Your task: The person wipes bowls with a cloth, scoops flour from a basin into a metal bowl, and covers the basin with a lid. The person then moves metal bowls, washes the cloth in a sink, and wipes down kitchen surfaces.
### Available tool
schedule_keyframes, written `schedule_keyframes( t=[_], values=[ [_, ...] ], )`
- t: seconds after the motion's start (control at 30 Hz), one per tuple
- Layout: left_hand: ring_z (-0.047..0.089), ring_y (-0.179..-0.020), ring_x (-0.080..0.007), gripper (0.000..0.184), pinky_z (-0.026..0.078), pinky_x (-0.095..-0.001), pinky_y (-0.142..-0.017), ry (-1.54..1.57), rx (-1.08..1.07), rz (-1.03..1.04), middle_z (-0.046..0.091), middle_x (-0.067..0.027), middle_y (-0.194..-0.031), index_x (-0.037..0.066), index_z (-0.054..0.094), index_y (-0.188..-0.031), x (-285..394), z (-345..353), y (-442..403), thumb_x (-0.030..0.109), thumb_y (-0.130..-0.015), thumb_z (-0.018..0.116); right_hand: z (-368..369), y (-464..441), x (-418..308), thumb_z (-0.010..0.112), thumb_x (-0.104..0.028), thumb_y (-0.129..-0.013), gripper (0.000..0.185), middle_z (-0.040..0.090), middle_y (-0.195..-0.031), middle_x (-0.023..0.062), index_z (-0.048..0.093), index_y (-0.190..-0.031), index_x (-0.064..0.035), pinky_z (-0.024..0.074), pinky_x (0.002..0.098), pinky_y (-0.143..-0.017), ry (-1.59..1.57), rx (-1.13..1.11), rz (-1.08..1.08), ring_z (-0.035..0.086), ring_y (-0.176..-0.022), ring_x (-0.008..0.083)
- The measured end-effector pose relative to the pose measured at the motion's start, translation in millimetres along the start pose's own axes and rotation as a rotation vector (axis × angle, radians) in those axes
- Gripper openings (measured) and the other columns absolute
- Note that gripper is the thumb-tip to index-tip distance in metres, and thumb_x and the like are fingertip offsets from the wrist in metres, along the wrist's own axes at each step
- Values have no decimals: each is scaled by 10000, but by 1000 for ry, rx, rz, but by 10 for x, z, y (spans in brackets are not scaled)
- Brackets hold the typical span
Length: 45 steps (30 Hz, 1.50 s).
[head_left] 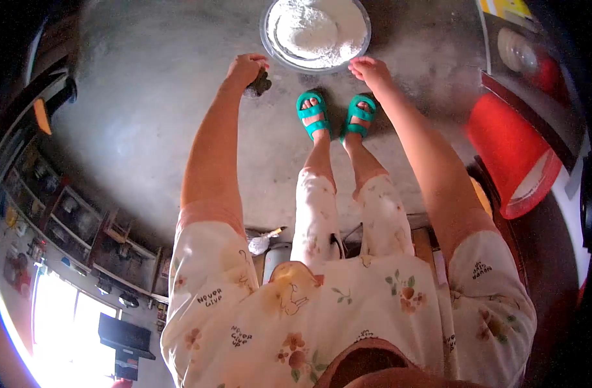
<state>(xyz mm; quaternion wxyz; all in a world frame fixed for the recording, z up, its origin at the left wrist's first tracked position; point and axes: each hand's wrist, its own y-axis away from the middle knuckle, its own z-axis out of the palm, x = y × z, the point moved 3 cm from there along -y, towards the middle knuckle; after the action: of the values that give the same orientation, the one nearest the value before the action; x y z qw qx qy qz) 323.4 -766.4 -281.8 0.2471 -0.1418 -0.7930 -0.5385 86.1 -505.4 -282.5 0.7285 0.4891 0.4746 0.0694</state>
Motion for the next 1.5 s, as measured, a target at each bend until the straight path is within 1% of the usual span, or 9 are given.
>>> schedule_keyframes(
  t=[0.13, 0.17, 0.23, 0.4, 0.47, 0.73, 0.83, 1.3, 1.5],
  values=[
    [620, -805, -140, 269, 495, -291, -742, -293, 69, 275, 696, -74, -892, 41, 652, -1055, -345, 102, -764, 202, -853, 577, 33, -747, 262, 655, -168, -812, 225, 674, -812, 76, 647, -961, 1, 497, 226, -608, 54, 69, -186, 629, -712, 119],
    [622, -812, -145, 266, 496, -296, -748, -378, 84, 348, 695, -76, -897, 45, 653, -1053, -344, 156, -856, 207, -855, 581, 44, -821, 257, 622, -144, -846, 236, 661, -958, 86, 621, -1037, -5, 507, 246, -778, 138, 27, -101, 641, -886, 153],
    [647, -839, -161, 213, 500, -312, -778, -175, 116, 57, 699, -8, -918, 106, 681, -1001, -67, 148, -836, 219, -864, 563, 88, -844, 224, 620, -134, -845, 233, 660, -955, 92, 616, -1032, 4, 509, 256, -790, 14, 1, -89, 641, -888, 159],
    [650, -786, -184, 246, 507, -326, -743, -183, 100, 114, 694, -55, -871, 85, 678, -969, -115, 209, -1077, 263, -810, 614, 161, -962, 201, 617, -110, -841, 219, 656, -938, 106, 606, -1012, 26, 516, 273, -811, -161, -18, -48, 644, -888, 176],
    [649, -765, -196, 259, 508, -333, -730, -145, 103, 113, 691, -79, -859, 76, 676, -952, -169, 225, -1117, 274, -792, 630, 167, -983, 212, 642, -113, -806, 203, 657, -828, 89, 622, -950, 29, 506, 236, -690, -158, 21, -67, 642, -741, 160],
    [643, -772, -279, 292, 502, -384, -718, -282, 105, 116, 669, -154, -835, 58, 643, -909, -95, 242, -1118, 309, -762, 673, 153, -1082, 269, 645, -109, -803, 162, 651, -807, 81, 619, -901, 18, 498, 233, -701, -96, 2, -97, 631, -733, 144],
    [626, -751, -197, 256, 491, -352, -691, -322, 125, 137, 667, -101, -820, 74, 635, -879, -28, 259, -1083, 314, -797, 667, 149, -1098, 297, 645, -128, -822, 169, 648, -836, 66, 616, -932, -3, 493, 238, -730, -146, -7, -80, 623, -757, 130],
    [616, -687, -249, 222, 487, -391, -645, -208, 155, 116, 653, -137, -782, 64, 608, -893, 120, 267, -828, 268, -814, 645, 113, -894, 258, 636, -215, -848, 209, 637, -845, 26, 619, -960, -39, 456, 251, -755, -209, -64, -97, 585, -756, 110],
    [621, -758, -265, 230, 486, -386, -681, -221, 131, 89, 651, -152, -838, 54, 590, -906, 582, 224, -177, 268, -829, 625, 48, -282, -20, 572, -156, -820, 138, 606, -710, 5, 618, -817, -26, 378, 226, -585, -159, -33, -84, 501, -612, 79]
  ],
)
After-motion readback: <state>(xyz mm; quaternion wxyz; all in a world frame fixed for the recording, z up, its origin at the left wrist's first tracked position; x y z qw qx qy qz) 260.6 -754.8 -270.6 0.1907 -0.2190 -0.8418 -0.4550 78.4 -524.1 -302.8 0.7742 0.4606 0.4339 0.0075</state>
